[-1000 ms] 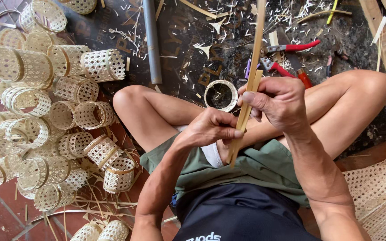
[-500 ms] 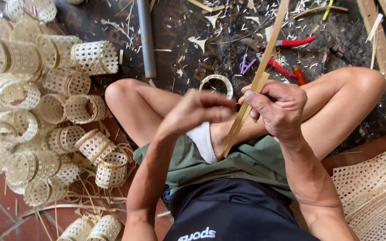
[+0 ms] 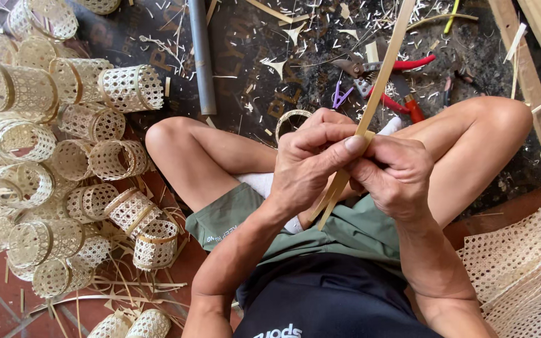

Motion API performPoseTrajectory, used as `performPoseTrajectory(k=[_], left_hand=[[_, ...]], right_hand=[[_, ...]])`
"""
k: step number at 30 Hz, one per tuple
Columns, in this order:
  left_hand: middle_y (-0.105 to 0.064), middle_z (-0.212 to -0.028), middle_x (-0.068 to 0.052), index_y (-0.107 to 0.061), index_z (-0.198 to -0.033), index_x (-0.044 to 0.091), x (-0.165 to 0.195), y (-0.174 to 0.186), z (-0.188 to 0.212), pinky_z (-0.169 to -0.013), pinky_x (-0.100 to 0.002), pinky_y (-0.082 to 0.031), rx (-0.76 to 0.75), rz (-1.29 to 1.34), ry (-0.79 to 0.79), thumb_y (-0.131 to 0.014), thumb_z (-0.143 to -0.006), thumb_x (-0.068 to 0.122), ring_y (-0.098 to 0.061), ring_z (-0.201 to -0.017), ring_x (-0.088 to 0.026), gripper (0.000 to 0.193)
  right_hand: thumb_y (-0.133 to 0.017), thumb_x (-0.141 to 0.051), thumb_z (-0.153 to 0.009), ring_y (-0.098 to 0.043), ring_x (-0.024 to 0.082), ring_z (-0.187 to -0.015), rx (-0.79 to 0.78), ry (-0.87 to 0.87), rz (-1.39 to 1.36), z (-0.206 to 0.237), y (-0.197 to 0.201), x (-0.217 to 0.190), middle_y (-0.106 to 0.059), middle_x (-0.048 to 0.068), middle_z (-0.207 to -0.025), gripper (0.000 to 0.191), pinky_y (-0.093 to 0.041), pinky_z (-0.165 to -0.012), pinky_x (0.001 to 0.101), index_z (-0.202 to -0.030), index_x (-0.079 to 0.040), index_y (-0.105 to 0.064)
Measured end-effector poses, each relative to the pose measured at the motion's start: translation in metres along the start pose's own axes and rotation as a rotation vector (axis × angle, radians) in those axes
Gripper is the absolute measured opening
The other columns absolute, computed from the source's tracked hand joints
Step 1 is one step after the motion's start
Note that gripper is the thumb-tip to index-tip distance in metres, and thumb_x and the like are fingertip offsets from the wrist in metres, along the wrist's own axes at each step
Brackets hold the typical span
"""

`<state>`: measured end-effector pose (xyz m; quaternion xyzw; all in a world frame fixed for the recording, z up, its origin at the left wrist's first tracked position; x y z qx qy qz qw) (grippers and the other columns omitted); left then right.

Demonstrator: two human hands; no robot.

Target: The person sits on the floor and weaves a small cylindrical basket from thin bamboo strips. They use a cylindrical tool to shape the basket, a hammer to secure the rim, and a glue bottle to apply adhesive to the base. The person also uses pliers and clips to hold the structure while weaving.

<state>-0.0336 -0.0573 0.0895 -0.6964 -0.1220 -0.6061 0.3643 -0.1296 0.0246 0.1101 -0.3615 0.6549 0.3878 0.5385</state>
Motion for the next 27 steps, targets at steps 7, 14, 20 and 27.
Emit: performPoseTrajectory(k=[7, 14, 20, 27], left_hand=[[-0.064, -0.105, -0.006, -0.075, -0.108, -0.003, -0.012, -0.009, 0.002, -0.093, -0.027, -0.051, 0.092, 0.121, 0.017, -0.072, -0.102, 0.006, -0.060, -0.104, -0.013, 0.011], [-0.064, -0.108, -0.007, -0.074, -0.106, -0.003, -0.016, -0.010, 0.005, -0.095, -0.026, -0.050, 0.122, 0.122, -0.004, -0.072, -0.102, 0.005, -0.060, -0.105, -0.013, 0.009], [-0.064, -0.110, -0.008, -0.073, -0.102, -0.006, 0.011, -0.016, -0.003, -0.093, -0.025, -0.049, 0.125, 0.134, -0.104, -0.071, -0.103, 0.002, -0.059, -0.102, -0.013, 0.007], [-0.066, -0.106, -0.011, -0.072, -0.100, -0.004, 0.124, 0.029, -0.021, -0.083, -0.031, -0.060, 0.271, -0.112, -0.508, -0.070, -0.101, 0.002, -0.069, -0.093, -0.017, 0.007]], right_hand=[[-0.070, -0.004, -0.101, -0.055, 0.005, -0.064, 0.069, 0.003, 0.001, 0.006, 0.006, -0.002, -0.064, 0.000, -0.077, 0.017, -0.044, -0.057, 0.0223, -0.115, 0.005, -0.072], [-0.069, 0.002, -0.100, -0.057, 0.005, -0.062, 0.092, 0.039, 0.108, 0.005, 0.005, -0.017, -0.064, 0.001, -0.078, 0.011, -0.045, -0.057, 0.0211, -0.111, 0.002, -0.071], [-0.064, 0.002, -0.100, -0.057, 0.007, -0.067, 0.085, 0.035, 0.066, 0.000, 0.003, -0.026, -0.065, 0.003, -0.081, 0.019, -0.046, -0.062, 0.0235, -0.118, 0.004, -0.071], [-0.059, -0.011, -0.116, -0.060, 0.008, -0.059, 0.250, 0.300, -0.128, -0.030, 0.023, -0.009, -0.067, 0.006, -0.081, 0.022, -0.047, -0.053, 0.0220, -0.098, 0.000, -0.062]])
Point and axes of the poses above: each hand's wrist, its own z-axis away from the middle knuckle, its own y-axis out of the back of the hand, x = y × z, the point moved 10 cm from there along -z, towards the middle knuckle
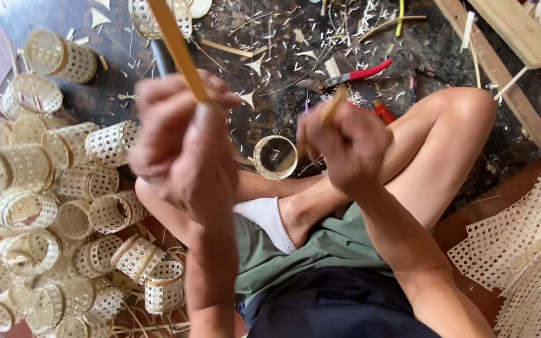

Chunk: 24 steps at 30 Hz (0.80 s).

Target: The person sits on the floor and weaves a small cylindrical basket from thin bamboo strips. They use a cylindrical tool to shape the basket, a hammer to secure the rim, and a glue bottle to apply adhesive to the base. The person also uses pliers and clips to hold the structure while weaving.

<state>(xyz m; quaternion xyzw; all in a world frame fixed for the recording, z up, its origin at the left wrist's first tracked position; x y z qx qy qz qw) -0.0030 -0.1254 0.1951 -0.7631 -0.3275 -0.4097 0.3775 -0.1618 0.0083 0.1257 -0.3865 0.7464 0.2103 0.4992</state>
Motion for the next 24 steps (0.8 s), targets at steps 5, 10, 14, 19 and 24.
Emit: performPoseTrajectory(k=[5, 10, 14, 19, 24], left_hand=[[-0.062, -0.106, -0.009, -0.072, -0.108, -0.002, -0.040, -0.008, -0.043, -0.056, -0.022, -0.055, -0.347, -0.488, -0.103, -0.072, -0.108, 0.001, -0.064, -0.073, -0.008, 0.002], [-0.062, -0.085, -0.001, -0.077, -0.095, -0.001, -0.127, 0.031, -0.039, -0.055, -0.023, -0.042, -0.382, -0.648, 0.155, -0.076, -0.096, 0.003, -0.054, -0.069, -0.006, 0.004], [-0.059, -0.076, 0.001, -0.075, -0.089, -0.003, -0.165, 0.066, -0.031, -0.051, -0.022, -0.042, -0.303, -0.495, 0.384, -0.076, -0.093, 0.007, -0.056, -0.062, -0.004, 0.010], [-0.067, -0.066, 0.000, -0.077, -0.087, 0.000, -0.191, 0.072, -0.036, -0.047, -0.021, -0.045, -0.312, -0.536, 0.527, -0.076, -0.089, 0.013, -0.060, -0.055, -0.005, 0.013], [-0.068, -0.065, -0.001, -0.078, -0.087, 0.002, -0.195, 0.072, -0.044, -0.046, -0.022, -0.044, -0.301, -0.508, 0.547, -0.077, -0.087, 0.017, -0.059, -0.054, -0.005, 0.015]], right_hand=[[-0.062, -0.016, -0.104, -0.068, 0.017, -0.058, 0.373, -0.131, -0.443, -0.057, 0.005, 0.172, -0.073, 0.016, -0.084, 0.022, -0.058, -0.047, 0.0310, -0.103, 0.005, -0.071], [-0.070, -0.034, -0.101, -0.074, 0.020, -0.074, -0.113, -0.548, 0.340, -0.056, 0.009, 0.285, -0.077, 0.014, -0.093, 0.035, -0.061, -0.064, 0.0365, -0.106, 0.000, -0.072], [-0.092, -0.043, -0.071, -0.048, 0.046, -0.123, -0.534, -0.186, 1.158, -0.020, 0.041, 0.251, -0.056, 0.032, -0.129, 0.095, -0.040, -0.093, 0.0631, -0.142, 0.004, -0.050], [-0.092, -0.036, -0.061, -0.054, 0.043, -0.121, -0.814, -0.208, 1.498, 0.001, 0.067, 0.255, -0.058, 0.029, -0.126, 0.101, -0.047, -0.095, 0.0566, -0.145, -0.001, -0.046], [-0.077, -0.014, -0.082, -0.063, 0.040, -0.097, -0.677, -0.292, 1.188, -0.025, 0.079, 0.242, -0.063, 0.025, -0.107, 0.046, -0.054, -0.085, 0.0509, -0.123, 0.000, -0.063]])
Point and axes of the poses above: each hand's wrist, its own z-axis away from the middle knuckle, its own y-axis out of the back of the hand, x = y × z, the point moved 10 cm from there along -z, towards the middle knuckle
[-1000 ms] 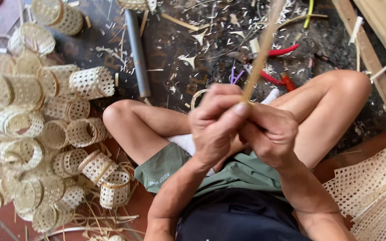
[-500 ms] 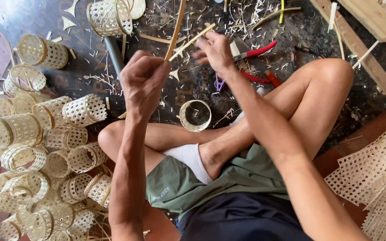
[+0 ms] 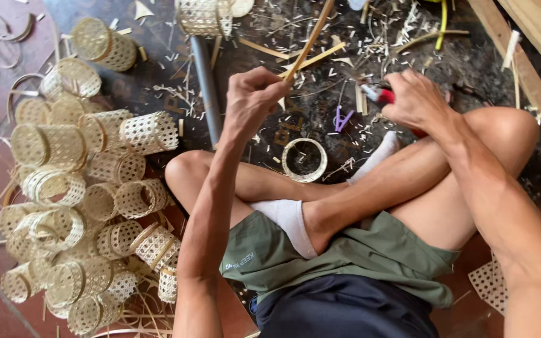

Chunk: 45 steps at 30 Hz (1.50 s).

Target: The person sits on the floor and weaves a small cylindrical basket from thin bamboo strips. They use a cylindrical tool to shape the basket, a hammer to secure the rim, and a glue bottle to apply adhesive to the base. The person also uses pliers and clips to hold the structure while weaving.

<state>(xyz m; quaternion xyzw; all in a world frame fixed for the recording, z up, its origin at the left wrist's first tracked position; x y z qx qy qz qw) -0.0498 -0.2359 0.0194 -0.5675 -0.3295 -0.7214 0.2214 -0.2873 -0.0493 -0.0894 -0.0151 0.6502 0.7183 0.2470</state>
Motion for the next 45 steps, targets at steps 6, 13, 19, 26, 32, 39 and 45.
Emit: performPoseTrajectory(k=[6, 13, 19, 26, 32, 39, 45], left_hand=[[-0.068, -0.066, -0.001, -0.077, -0.085, 0.001, -0.004, -0.019, -0.011, -0.049, -0.022, -0.046, -0.069, -0.063, -0.046, -0.076, -0.087, 0.017, -0.059, -0.057, -0.004, 0.016], [-0.068, -0.071, -0.002, -0.076, -0.081, 0.000, -0.007, -0.052, -0.020, -0.053, -0.024, -0.048, -0.151, -0.112, -0.130, -0.074, -0.083, 0.013, -0.061, -0.062, -0.006, 0.013], [-0.064, -0.061, 0.000, -0.075, -0.077, 0.000, -0.030, -0.064, -0.028, -0.045, -0.023, -0.041, -0.176, -0.021, 0.079, -0.073, -0.081, 0.011, -0.055, -0.051, -0.005, 0.013], [-0.058, -0.055, 0.001, -0.070, -0.073, -0.001, -0.033, -0.084, -0.038, -0.039, -0.023, -0.033, -0.255, 0.150, 0.169, -0.075, -0.084, 0.008, -0.049, -0.045, -0.004, 0.015], [-0.066, -0.067, -0.002, -0.075, -0.092, 0.002, -0.020, -0.069, -0.048, -0.044, -0.022, -0.043, -0.156, 0.099, 0.101, -0.071, -0.095, 0.011, -0.055, -0.052, -0.006, 0.010], [-0.072, -0.100, -0.015, -0.062, -0.120, -0.001, 0.008, -0.005, -0.035, -0.069, -0.032, -0.057, 0.051, 0.729, -0.247, -0.062, -0.107, 0.003, -0.069, -0.079, -0.019, 0.014], [-0.069, -0.123, -0.020, -0.055, -0.135, -0.001, -0.011, 0.019, -0.025, -0.090, -0.038, -0.062, 0.153, 0.709, -0.386, -0.058, -0.109, 0.002, -0.073, -0.100, -0.026, 0.026]], right_hand=[[-0.069, -0.014, -0.089, -0.062, 0.023, -0.082, 0.053, 0.093, -0.651, 0.037, 0.001, -0.056, -0.062, 0.014, -0.100, 0.045, -0.054, -0.074, 0.0367, -0.130, 0.001, -0.061], [-0.073, -0.013, -0.087, -0.065, 0.024, -0.080, 0.132, 0.194, -0.592, 0.044, 0.024, -0.110, -0.061, 0.014, -0.110, 0.068, -0.056, -0.070, 0.0377, -0.149, -0.003, -0.049], [-0.072, -0.012, -0.086, -0.068, 0.027, -0.074, 0.103, 0.120, -0.539, 0.043, 0.023, -0.103, -0.061, 0.016, -0.106, 0.066, -0.056, -0.066, 0.0396, -0.147, -0.004, -0.049], [-0.065, -0.010, -0.089, -0.067, 0.026, -0.069, 0.140, 0.054, -0.582, 0.041, -0.010, -0.071, -0.064, 0.015, -0.087, 0.046, -0.053, -0.064, 0.0391, -0.134, -0.002, -0.056], [-0.058, -0.020, -0.104, -0.060, 0.026, -0.079, 0.057, -0.073, -0.210, 0.015, -0.032, -0.040, -0.063, 0.017, -0.100, 0.046, -0.050, -0.062, 0.0373, -0.145, 0.000, -0.049], [-0.078, -0.046, -0.080, -0.054, 0.035, -0.109, -0.121, -0.136, 0.165, 0.016, -0.045, -0.048, -0.054, 0.024, -0.120, 0.086, -0.044, -0.087, 0.0533, -0.141, 0.003, -0.042], [-0.074, -0.037, -0.091, -0.066, 0.031, -0.087, 0.300, 0.124, -0.083, -0.023, 0.013, -0.032, -0.068, 0.014, -0.091, 0.028, -0.054, -0.074, 0.0478, -0.100, -0.010, -0.072]])
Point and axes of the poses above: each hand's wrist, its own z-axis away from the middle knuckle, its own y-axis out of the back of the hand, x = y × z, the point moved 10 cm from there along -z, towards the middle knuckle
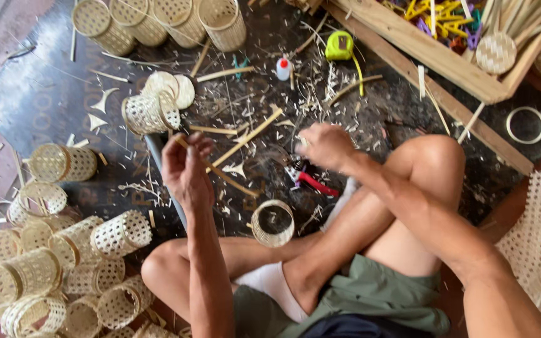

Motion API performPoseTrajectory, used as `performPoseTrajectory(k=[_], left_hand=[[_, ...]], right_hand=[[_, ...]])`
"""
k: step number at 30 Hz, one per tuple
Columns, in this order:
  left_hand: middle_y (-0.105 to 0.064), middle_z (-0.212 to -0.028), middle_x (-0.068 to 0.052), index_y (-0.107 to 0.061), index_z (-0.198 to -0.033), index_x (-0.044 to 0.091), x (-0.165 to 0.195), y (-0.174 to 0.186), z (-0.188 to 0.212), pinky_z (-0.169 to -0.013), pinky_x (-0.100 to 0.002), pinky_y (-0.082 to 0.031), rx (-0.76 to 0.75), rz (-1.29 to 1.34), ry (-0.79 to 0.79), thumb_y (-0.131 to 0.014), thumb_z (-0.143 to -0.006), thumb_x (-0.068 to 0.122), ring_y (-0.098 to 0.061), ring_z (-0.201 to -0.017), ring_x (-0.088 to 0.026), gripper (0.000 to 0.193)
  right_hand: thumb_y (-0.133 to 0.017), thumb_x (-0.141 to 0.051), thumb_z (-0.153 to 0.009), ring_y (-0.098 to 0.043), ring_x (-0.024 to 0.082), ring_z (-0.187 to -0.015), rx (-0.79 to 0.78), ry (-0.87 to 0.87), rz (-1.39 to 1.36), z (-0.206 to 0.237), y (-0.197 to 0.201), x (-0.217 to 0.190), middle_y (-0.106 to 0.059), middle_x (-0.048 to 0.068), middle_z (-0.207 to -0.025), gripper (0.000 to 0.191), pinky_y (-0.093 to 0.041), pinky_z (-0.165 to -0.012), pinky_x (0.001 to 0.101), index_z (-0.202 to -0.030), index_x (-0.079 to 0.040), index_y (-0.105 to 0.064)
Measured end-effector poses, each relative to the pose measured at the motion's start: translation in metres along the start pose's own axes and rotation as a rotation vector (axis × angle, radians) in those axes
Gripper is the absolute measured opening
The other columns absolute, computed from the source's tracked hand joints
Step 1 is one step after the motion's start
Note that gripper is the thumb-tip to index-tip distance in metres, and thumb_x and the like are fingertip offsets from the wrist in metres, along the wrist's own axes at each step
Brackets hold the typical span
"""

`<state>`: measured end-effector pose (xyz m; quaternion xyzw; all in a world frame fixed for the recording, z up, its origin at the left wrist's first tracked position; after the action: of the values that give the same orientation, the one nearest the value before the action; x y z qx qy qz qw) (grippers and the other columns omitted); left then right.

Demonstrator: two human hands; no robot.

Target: The person sits on the floor and weaves a small cylindrical basket from thin bamboo strips. They use a cylindrical tool to shape the basket, a hammer to secure the rim, and a glue bottle to apply adhesive to the base. The person also uses pliers and clips to hold the structure while weaving.

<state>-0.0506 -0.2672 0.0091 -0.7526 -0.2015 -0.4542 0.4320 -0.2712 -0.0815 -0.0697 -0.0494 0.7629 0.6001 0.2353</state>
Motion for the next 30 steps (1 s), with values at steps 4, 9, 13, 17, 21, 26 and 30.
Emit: performPoseTrajectory(k=[4, 9, 13, 17, 21, 26, 30], left_hand=[[-0.072, -0.115, -0.020, -0.053, -0.136, 0.002, -0.028, 0.038, 0.007, -0.076, -0.038, -0.063, 0.124, 0.082, 0.134, -0.054, -0.107, 0.005, -0.074, -0.086, -0.027, 0.029], [-0.075, -0.103, -0.019, -0.053, -0.146, 0.005, -0.045, 0.087, -0.002, -0.057, -0.028, -0.056, 0.224, 0.253, 0.132, -0.055, -0.112, 0.008, -0.071, -0.071, -0.019, 0.034], [-0.074, -0.108, -0.020, -0.052, -0.143, 0.000, -0.072, 0.106, -0.002, -0.060, -0.028, -0.056, 0.320, 0.245, 0.281, -0.053, -0.111, 0.005, -0.071, -0.076, -0.020, 0.032], [-0.074, -0.105, -0.019, -0.051, -0.144, 0.002, -0.083, 0.100, 0.002, -0.064, -0.032, -0.058, 0.322, 0.147, 0.302, -0.050, -0.109, 0.008, -0.070, -0.074, -0.021, 0.035], [-0.073, -0.097, -0.017, -0.050, -0.146, 0.008, -0.089, 0.091, 0.005, -0.059, -0.030, -0.056, 0.288, 0.202, 0.344, -0.051, -0.108, 0.012, -0.069, -0.069, -0.020, 0.038], [-0.073, -0.096, -0.015, -0.050, -0.144, 0.007, -0.094, 0.093, 0.009, -0.057, -0.030, -0.055, 0.294, 0.238, 0.388, -0.053, -0.109, 0.014, -0.069, -0.068, -0.019, 0.036], [-0.074, -0.095, -0.015, -0.053, -0.140, 0.004, -0.105, 0.094, 0.015, -0.059, -0.030, -0.056, 0.270, 0.083, 0.481, -0.053, -0.107, 0.012, -0.070, -0.070, -0.019, 0.035]], right_hand=[[-0.063, -0.018, -0.106, -0.055, 0.024, -0.052, 0.393, -0.179, -0.150, -0.087, 0.072, 0.112, -0.060, 0.012, -0.064, 0.036, -0.042, -0.049, 0.0423, -0.073, -0.005, -0.061], [-0.061, -0.004, -0.091, -0.072, 0.021, -0.073, 0.616, 0.071, -0.036, -0.205, 0.122, 0.146, -0.074, 0.012, -0.084, 0.016, -0.058, -0.061, 0.0368, -0.093, -0.004, -0.077], [-0.060, -0.005, -0.095, -0.072, 0.022, -0.069, 0.455, -0.164, -0.112, -0.277, 0.089, 0.153, -0.071, 0.015, -0.079, 0.014, -0.055, -0.058, 0.0413, -0.088, -0.001, -0.071], [-0.069, -0.014, -0.089, -0.069, 0.018, -0.049, 0.277, -0.558, -0.488, -0.303, 0.037, 0.164, -0.070, 0.012, -0.080, 0.020, -0.055, -0.041, 0.0316, -0.098, 0.002, -0.062], [-0.066, -0.005, -0.085, -0.074, 0.012, -0.051, 0.569, -0.689, -0.829, -0.292, 0.029, 0.171, -0.075, 0.011, -0.082, 0.021, -0.059, -0.038, 0.0249, -0.105, -0.001, -0.066], [-0.070, -0.003, -0.088, -0.075, 0.013, -0.053, 0.494, -0.796, -0.913, -0.288, 0.001, 0.168, -0.074, 0.010, -0.080, 0.013, -0.057, -0.043, 0.0256, -0.100, -0.002, -0.072], [-0.063, 0.007, -0.089, -0.071, 0.014, -0.052, 0.616, -0.712, -1.033, -0.285, 0.017, 0.155, -0.073, 0.012, -0.084, 0.019, -0.053, -0.035, 0.0257, -0.107, 0.003, -0.067]])
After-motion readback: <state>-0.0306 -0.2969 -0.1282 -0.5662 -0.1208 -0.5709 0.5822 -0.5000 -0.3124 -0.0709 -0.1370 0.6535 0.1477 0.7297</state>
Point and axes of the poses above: each hand's wrist, its own z-axis away from the middle knuckle, its own y-axis out of the back of the hand, x = y × z, the point moved 10 cm from there along -z, towards the middle knuckle
